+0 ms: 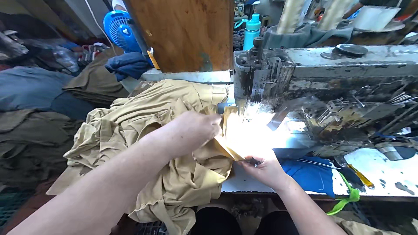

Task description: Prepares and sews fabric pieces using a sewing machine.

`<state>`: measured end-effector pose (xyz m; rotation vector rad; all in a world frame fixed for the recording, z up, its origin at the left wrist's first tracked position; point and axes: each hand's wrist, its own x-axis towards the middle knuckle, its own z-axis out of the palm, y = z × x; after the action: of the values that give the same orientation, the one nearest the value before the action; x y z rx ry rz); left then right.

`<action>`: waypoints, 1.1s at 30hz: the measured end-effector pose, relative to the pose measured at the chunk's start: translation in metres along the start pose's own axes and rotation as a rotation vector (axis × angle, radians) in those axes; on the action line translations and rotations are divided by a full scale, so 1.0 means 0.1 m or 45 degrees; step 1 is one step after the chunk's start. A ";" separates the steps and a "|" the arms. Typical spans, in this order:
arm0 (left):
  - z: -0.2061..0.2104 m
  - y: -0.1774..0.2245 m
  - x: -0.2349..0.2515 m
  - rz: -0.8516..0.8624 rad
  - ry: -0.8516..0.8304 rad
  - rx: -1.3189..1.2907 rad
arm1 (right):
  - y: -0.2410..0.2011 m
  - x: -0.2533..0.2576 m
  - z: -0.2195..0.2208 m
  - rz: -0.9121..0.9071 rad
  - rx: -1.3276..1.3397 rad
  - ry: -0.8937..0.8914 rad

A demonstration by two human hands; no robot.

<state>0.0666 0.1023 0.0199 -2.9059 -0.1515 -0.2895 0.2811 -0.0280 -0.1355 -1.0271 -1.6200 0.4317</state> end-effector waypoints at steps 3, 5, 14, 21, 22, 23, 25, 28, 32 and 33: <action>0.02 -0.21 -0.02 -0.075 0.040 0.004 | 0.00 0.00 0.01 -0.004 -0.013 0.020; 0.04 -0.28 -0.04 -0.088 0.089 -0.046 | 0.00 0.00 0.01 -0.003 -0.029 0.029; -0.04 -0.06 0.02 0.083 0.084 -0.219 | 0.01 -0.03 0.02 0.045 0.103 0.029; -0.04 0.06 0.10 0.085 -0.030 -0.365 | 0.00 -0.04 0.00 0.057 0.097 0.046; -0.03 0.08 0.11 0.087 -0.049 -0.397 | 0.00 -0.05 0.00 0.050 0.098 0.047; -0.02 0.10 0.13 0.089 -0.065 -0.411 | 0.00 -0.05 0.00 0.043 0.094 0.049; 0.00 0.13 0.15 0.090 -0.094 -0.409 | -0.01 -0.05 -0.01 0.037 0.095 0.047; 0.03 0.16 0.17 0.121 -0.088 -0.361 | -0.01 -0.06 -0.01 0.038 0.131 0.036; 0.04 0.18 0.20 0.134 -0.083 -0.331 | -0.03 -0.06 -0.02 0.036 0.121 0.038; 0.04 0.19 0.21 0.135 -0.082 -0.330 | -0.04 -0.06 -0.02 0.040 0.119 0.037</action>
<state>0.0898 0.0866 0.0160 -3.1679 0.0332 -0.2110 0.2814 -0.0354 -0.1361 -0.9850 -1.5451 0.5062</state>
